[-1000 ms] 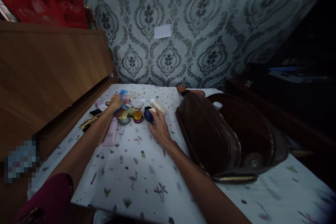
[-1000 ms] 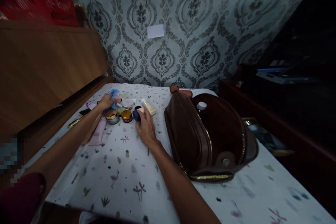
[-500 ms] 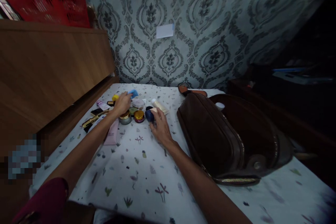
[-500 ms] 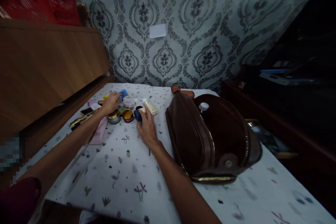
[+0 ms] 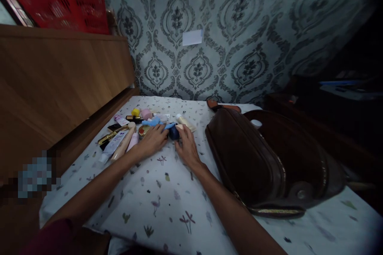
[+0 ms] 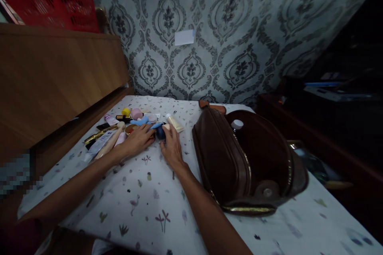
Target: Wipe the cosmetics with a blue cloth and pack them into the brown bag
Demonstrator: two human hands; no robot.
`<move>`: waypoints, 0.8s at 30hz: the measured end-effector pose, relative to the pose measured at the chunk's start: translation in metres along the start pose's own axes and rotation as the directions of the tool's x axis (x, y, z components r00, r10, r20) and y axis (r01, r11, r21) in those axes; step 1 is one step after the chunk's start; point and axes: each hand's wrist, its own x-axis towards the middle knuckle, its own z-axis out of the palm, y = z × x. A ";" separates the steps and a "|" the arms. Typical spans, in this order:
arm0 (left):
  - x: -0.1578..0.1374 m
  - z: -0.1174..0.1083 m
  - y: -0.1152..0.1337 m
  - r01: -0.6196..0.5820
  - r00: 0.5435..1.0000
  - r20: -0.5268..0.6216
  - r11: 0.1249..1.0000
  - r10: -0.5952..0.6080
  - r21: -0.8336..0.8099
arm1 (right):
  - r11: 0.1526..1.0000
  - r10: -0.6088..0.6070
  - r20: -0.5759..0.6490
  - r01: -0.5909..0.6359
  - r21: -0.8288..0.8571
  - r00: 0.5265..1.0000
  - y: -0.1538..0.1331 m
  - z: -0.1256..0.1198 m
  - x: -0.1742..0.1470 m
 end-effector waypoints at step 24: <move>-0.021 -0.012 -0.008 0.083 0.961 -0.231 0.955 -0.152 -0.284 | 0.961 -0.138 0.261 0.192 -0.198 0.956 -0.042 -0.011 -0.005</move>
